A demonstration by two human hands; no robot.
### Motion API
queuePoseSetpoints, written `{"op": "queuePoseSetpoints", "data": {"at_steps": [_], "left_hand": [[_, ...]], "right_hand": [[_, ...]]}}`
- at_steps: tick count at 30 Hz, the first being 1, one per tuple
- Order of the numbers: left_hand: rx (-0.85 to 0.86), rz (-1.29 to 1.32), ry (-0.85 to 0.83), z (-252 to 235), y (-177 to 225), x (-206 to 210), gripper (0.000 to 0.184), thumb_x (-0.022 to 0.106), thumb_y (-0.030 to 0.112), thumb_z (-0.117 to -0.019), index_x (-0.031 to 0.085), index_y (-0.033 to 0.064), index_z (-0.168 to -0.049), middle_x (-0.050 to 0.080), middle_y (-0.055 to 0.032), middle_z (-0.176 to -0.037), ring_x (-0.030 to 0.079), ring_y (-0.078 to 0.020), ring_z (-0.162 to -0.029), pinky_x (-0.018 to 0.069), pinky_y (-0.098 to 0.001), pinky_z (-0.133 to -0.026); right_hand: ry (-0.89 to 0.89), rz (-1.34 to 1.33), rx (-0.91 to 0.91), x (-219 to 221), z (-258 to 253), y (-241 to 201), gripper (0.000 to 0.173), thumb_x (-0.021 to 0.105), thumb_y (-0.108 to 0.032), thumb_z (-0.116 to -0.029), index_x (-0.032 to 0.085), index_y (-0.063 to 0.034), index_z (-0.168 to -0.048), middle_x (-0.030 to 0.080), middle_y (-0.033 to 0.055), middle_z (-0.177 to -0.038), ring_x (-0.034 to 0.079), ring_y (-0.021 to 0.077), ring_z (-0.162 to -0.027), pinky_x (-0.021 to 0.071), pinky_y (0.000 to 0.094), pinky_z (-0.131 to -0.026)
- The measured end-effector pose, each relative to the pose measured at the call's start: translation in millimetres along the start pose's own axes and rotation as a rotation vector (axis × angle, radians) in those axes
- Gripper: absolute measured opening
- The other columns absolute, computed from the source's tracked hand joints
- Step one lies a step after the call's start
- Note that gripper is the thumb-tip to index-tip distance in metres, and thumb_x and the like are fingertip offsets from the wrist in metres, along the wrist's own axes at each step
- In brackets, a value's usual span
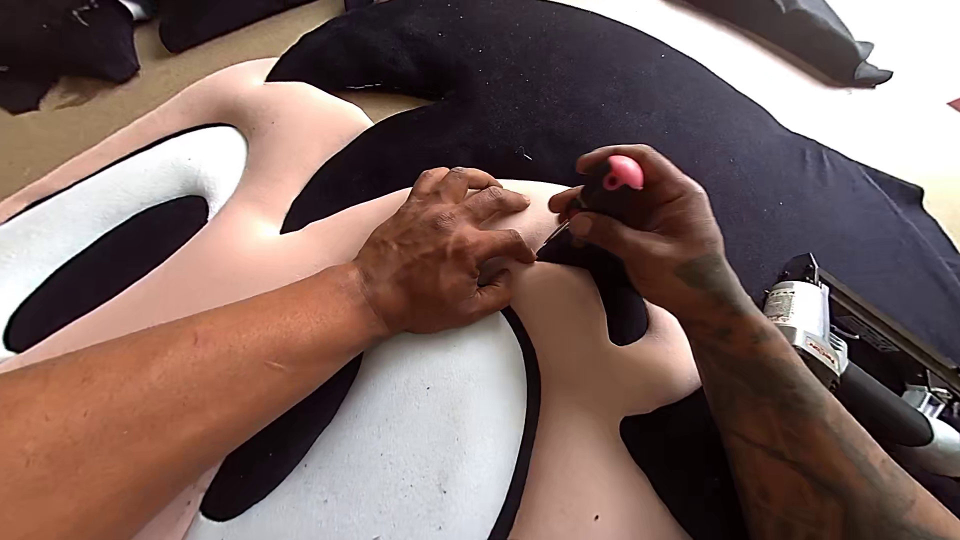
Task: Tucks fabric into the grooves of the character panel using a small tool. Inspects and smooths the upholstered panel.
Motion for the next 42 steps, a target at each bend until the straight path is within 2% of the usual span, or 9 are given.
{"op": "queuePoseSetpoints", "data": {"at_steps": [4,7,13,22,29,34,37,40,42], "left_hand": [[0.003,-0.003,-0.009,-2,2,-2,0.031,0.054,0.046,-0.0907,0.077,0.0394,-0.11,0.062,0.0009,-0.142,0.048,-0.0279,-0.138,0.0365,-0.0516,-0.111],[0.003,0.0,-0.014,-3,4,-3,0.03,0.055,0.044,-0.0905,0.078,0.0373,-0.108,0.063,0.0003,-0.141,0.049,-0.0278,-0.137,0.0376,-0.0512,-0.11],[0.002,0.012,-0.022,-4,6,-2,0.032,0.056,0.041,-0.0891,0.079,0.0346,-0.111,0.061,-0.0016,-0.142,0.047,-0.0291,-0.138,0.0372,-0.052,-0.111],[0.003,0.0,-0.03,-5,7,-3,0.031,0.056,0.039,-0.0888,0.078,0.0311,-0.11,0.06,-0.0017,-0.143,0.047,-0.029,-0.139,0.0373,-0.0523,-0.111],[0.003,-0.015,-0.043,-6,8,-3,0.032,0.056,0.039,-0.0895,0.076,0.0293,-0.113,0.06,-0.0029,-0.143,0.047,-0.0291,-0.139,0.0371,-0.0522,-0.112],[0.014,-0.007,-0.017,-4,9,-5,0.029,0.057,0.037,-0.0898,0.075,0.0253,-0.11,0.06,-0.0039,-0.143,0.047,-0.028,-0.14,0.0367,-0.0515,-0.113],[0.031,0.009,-0.002,-4,10,-7,0.028,0.057,0.035,-0.0911,0.076,0.0258,-0.109,0.061,-0.0062,-0.142,0.048,-0.0284,-0.139,0.038,-0.0518,-0.112],[0.049,-0.001,-0.018,-4,11,-5,0.032,0.055,0.034,-0.0926,0.077,0.0309,-0.115,0.06,-0.0067,-0.143,0.047,-0.0292,-0.141,0.0374,-0.0532,-0.113],[0.053,-0.008,-0.031,-5,11,-4,0.032,0.054,0.035,-0.0924,0.077,0.0328,-0.115,0.059,-0.0061,-0.145,0.046,-0.0294,-0.141,0.0369,-0.0537,-0.113]], "right_hand": [[-0.045,0.061,0.022,10,0,8,0.046,0.068,0.006,-0.0916,0.052,0.0006,-0.135,0.074,0.0145,-0.107,0.076,0.0282,-0.094,0.067,0.0436,-0.083],[-0.028,0.055,0.019,7,1,11,0.044,0.068,0.005,-0.0917,0.052,-0.0004,-0.133,0.074,0.0126,-0.107,0.076,0.0268,-0.093,0.0672,0.0432,-0.083],[-0.049,0.076,-0.015,9,1,10,0.045,0.071,0.003,-0.0911,0.053,0.0011,-0.133,0.074,0.0095,-0.105,0.076,0.0193,-0.092,0.0666,0.035,-0.083],[-0.07,0.164,-0.045,11,1,8,0.044,0.074,0.001,-0.0906,0.057,-0.0036,-0.131,0.075,0.0023,-0.104,0.075,0.0103,-0.091,0.0654,0.0282,-0.083],[-0.106,0.254,-0.071,14,1,8,0.043,0.074,-0.004,-0.0916,0.057,-0.0075,-0.131,0.075,-0.0014,-0.104,0.073,0.0054,-0.089,0.0639,0.0252,-0.081],[-0.126,0.329,-0.079,16,1,7,0.043,0.074,-0.008,-0.0924,0.058,-0.0107,-0.132,0.075,-0.0038,-0.104,0.072,0.0033,-0.089,0.0632,0.0243,-0.08],[-0.136,0.332,-0.091,17,2,6,0.043,0.074,-0.008,-0.0919,0.059,-0.0114,-0.132,0.075,-0.0044,-0.105,0.072,0.0031,-0.089,0.0633,0.0245,-0.079],[-0.131,0.311,-0.088,16,2,8,0.041,0.073,-0.008,-0.0924,0.059,-0.0113,-0.131,0.075,-0.0047,-0.104,0.072,0.0028,-0.088,0.0627,0.0241,-0.079],[-0.12,0.276,-0.074,14,1,9,0.041,0.073,-0.006,-0.0925,0.059,-0.0093,-0.131,0.075,-0.0035,-0.103,0.073,0.0038,-0.088,0.0633,0.0245,-0.08]]}}
Point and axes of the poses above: each hand's wrist, its own z-axis away from the middle knuckle, its own x-axis out of the palm, y = z × x, the point moved 9 cm from there along -z, towards the middle knuckle
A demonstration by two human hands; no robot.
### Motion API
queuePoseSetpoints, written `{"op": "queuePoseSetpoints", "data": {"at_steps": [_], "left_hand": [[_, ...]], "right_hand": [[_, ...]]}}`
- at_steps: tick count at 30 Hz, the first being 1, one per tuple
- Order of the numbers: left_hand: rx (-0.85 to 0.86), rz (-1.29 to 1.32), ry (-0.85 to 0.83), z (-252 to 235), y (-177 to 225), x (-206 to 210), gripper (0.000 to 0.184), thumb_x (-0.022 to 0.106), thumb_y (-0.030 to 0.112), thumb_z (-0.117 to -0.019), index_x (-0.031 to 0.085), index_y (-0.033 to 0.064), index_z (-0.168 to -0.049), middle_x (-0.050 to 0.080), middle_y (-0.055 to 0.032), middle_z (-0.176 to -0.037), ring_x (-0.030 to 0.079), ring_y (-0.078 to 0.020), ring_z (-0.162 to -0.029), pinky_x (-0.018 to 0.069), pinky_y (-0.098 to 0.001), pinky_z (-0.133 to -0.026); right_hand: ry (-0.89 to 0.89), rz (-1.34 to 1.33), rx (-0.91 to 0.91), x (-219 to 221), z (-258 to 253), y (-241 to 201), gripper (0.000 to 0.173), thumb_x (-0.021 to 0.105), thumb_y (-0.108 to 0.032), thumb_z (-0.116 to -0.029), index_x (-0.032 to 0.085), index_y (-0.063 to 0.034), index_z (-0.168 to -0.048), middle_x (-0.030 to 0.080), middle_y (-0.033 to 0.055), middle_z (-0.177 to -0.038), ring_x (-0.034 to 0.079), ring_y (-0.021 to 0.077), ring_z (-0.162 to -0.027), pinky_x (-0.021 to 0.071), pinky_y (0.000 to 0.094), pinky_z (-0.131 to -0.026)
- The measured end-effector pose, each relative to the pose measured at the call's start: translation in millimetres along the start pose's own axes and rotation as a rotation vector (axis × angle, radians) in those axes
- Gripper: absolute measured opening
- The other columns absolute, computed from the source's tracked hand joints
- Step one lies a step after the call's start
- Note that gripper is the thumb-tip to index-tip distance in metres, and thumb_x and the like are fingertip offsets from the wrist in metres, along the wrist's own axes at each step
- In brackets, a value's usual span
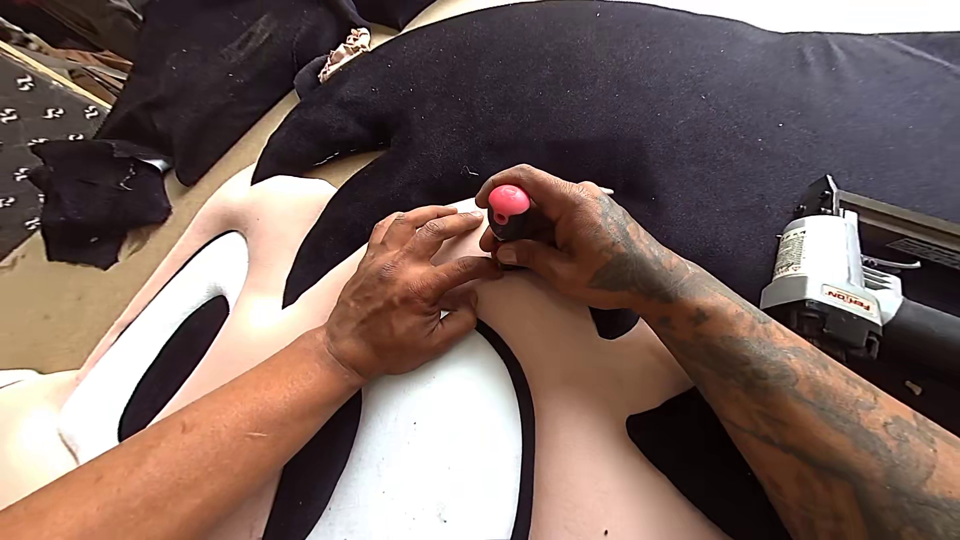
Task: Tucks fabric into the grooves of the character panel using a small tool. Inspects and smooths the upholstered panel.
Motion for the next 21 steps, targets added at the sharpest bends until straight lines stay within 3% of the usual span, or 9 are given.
{"op": "queuePoseSetpoints", "data": {"at_steps": [4,10,21], "left_hand": [[-0.002,0.0,-0.005,1,-1,1,0.031,0.054,0.036,-0.0937,0.077,0.0342,-0.114,0.058,-0.0051,-0.146,0.045,-0.0289,-0.142,0.0367,-0.0539,-0.113],[-0.006,-0.007,-0.019,-1,0,0,0.031,0.055,0.037,-0.0941,0.077,0.0338,-0.116,0.057,-0.0055,-0.147,0.045,-0.029,-0.142,0.0374,-0.0532,-0.113],[0.057,-0.08,-0.056,-6,15,-7,0.033,0.054,0.035,-0.0981,0.078,0.028,-0.119,0.06,-0.0089,-0.146,0.048,-0.0306,-0.143,0.0406,-0.0509,-0.117]], "right_hand": [[0.05,-0.086,0.007,-5,1,3,0.043,0.072,-0.001,-0.0911,0.058,-0.0063,-0.131,0.075,0.0,-0.105,0.073,0.0076,-0.092,0.0646,0.0265,-0.082],[0.245,-0.368,0.039,-23,4,11,0.044,0.065,0.005,-0.0931,0.051,0.0002,-0.135,0.074,0.0124,-0.107,0.076,0.0244,-0.092,0.0671,0.0399,-0.082],[0.477,-0.373,0.073,-42,17,11,0.046,0.066,0.006,-0.0925,0.051,-0.0014,-0.135,0.074,0.0119,-0.107,0.076,0.023,-0.091,0.0675,0.0379,-0.081]]}}
Point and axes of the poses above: each hand's wrist, its own z-axis away from the middle knuckle, its own x-axis out of the palm, y = z × x, the point moved 9 cm from there along -z, towards the middle knuckle
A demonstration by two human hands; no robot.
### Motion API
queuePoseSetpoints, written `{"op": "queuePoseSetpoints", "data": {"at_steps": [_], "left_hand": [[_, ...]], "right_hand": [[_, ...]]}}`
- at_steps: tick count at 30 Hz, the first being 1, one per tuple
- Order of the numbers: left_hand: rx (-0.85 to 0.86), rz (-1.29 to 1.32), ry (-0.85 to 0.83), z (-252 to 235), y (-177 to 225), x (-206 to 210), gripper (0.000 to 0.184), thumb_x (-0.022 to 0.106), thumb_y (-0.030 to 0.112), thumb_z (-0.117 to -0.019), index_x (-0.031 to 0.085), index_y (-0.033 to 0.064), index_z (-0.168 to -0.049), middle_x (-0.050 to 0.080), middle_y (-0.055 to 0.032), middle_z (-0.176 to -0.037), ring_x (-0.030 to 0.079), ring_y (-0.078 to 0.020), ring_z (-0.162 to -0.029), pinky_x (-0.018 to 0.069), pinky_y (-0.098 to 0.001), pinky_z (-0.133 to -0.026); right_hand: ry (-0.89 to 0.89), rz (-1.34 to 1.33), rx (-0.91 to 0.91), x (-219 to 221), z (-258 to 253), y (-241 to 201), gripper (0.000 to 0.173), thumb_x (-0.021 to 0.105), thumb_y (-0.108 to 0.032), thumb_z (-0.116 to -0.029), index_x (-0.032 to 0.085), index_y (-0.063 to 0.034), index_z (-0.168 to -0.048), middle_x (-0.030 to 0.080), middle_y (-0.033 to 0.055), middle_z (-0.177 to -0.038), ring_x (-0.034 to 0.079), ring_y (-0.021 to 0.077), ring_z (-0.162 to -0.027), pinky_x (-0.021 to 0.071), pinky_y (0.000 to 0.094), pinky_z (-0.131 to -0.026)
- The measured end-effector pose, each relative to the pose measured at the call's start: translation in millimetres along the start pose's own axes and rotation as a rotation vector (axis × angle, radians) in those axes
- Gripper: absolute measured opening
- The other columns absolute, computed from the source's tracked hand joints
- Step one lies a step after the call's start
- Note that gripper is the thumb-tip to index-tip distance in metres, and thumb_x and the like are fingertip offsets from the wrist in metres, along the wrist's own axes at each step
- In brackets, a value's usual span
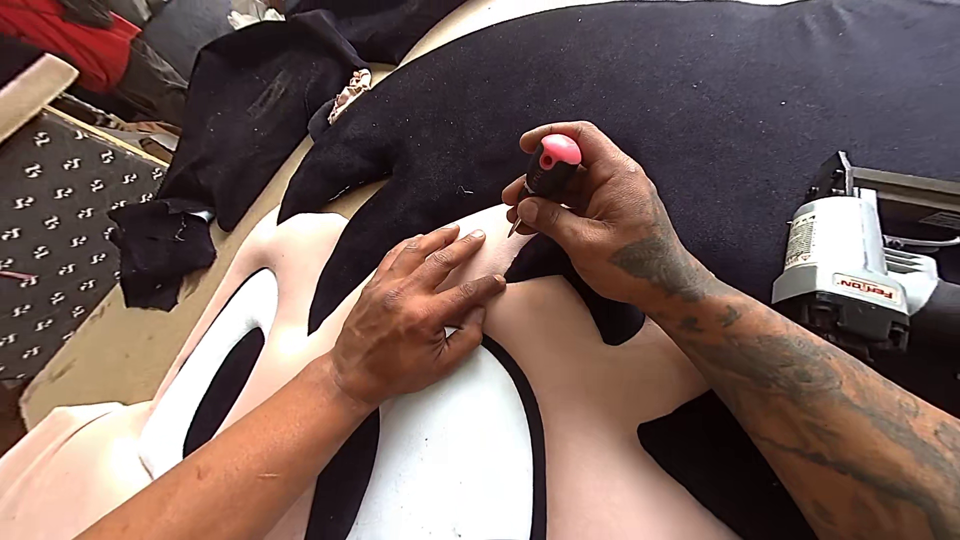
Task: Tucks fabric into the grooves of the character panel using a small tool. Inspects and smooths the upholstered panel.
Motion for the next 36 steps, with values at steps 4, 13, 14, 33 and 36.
{"op": "queuePoseSetpoints", "data": {"at_steps": [4,13,14,33,36], "left_hand": [[0.065,-0.035,-0.019,-9,10,0,0.035,0.052,0.036,-0.0997,0.079,0.0233,-0.117,0.061,-0.0063,-0.145,0.047,-0.0312,-0.144,0.0389,-0.0526,-0.119],[-0.139,-0.073,-0.017,-27,-14,-29,0.048,0.045,0.044,-0.1066,0.066,0.0135,-0.138,0.057,-0.0025,-0.15,0.044,-0.0226,-0.147,0.0377,-0.0455,-0.122],[-0.18,-0.066,-0.002,-26,-17,-34,0.049,0.045,0.045,-0.1062,0.066,0.0137,-0.138,0.058,-0.0021,-0.15,0.044,-0.0215,-0.147,0.0384,-0.0448,-0.121],[-0.339,0.05,-0.003,41,31,-111,0.081,0.034,0.077,-0.0971,0.048,0.0201,-0.154,0.04,-0.0092,-0.163,0.035,-0.0317,-0.152,0.0359,-0.0575,-0.121],[-0.403,0.275,-0.049,106,74,-137,0.075,0.042,0.069,-0.0999,0.059,0.0094,-0.142,0.056,-0.0207,-0.147,0.049,-0.0341,-0.141,0.0413,-0.0523,-0.117]], "right_hand": [[0.057,0.008,-0.013,-5,1,-3,0.046,0.067,0.006,-0.0914,0.052,-0.0015,-0.134,0.075,0.0107,-0.106,0.076,0.0219,-0.09,0.0675,0.0372,-0.08],[0.217,0.005,-0.006,-23,1,-4,0.046,0.067,0.003,-0.0927,0.051,-0.003,-0.135,0.076,0.0084,-0.105,0.077,0.0198,-0.089,0.068,0.0353,-0.079],[0.237,0.0,-0.003,-24,1,-3,0.045,0.067,0.002,-0.0932,0.051,-0.0028,-0.135,0.076,0.0088,-0.105,0.077,0.0205,-0.089,0.0684,0.036,-0.078],[0.203,0.027,0.03,-19,-1,-2,0.048,0.066,-0.009,-0.0971,0.048,-0.0082,-0.141,0.076,0.0064,-0.104,0.077,0.0206,-0.085,0.0683,0.0387,-0.075],[0.151,-0.075,0.081,-10,-2,-11,0.054,0.064,-0.015,-0.0998,0.042,-0.0099,-0.149,0.074,0.0113,-0.103,0.075,0.0266,-0.078,0.0671,0.0422,-0.067]]}}
Point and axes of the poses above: each hand's wrist, its own z-axis away from the middle knuckle, its own x-axis out of the palm, y = z × x, the point moved 9 cm from there along -z, towards the middle knuckle
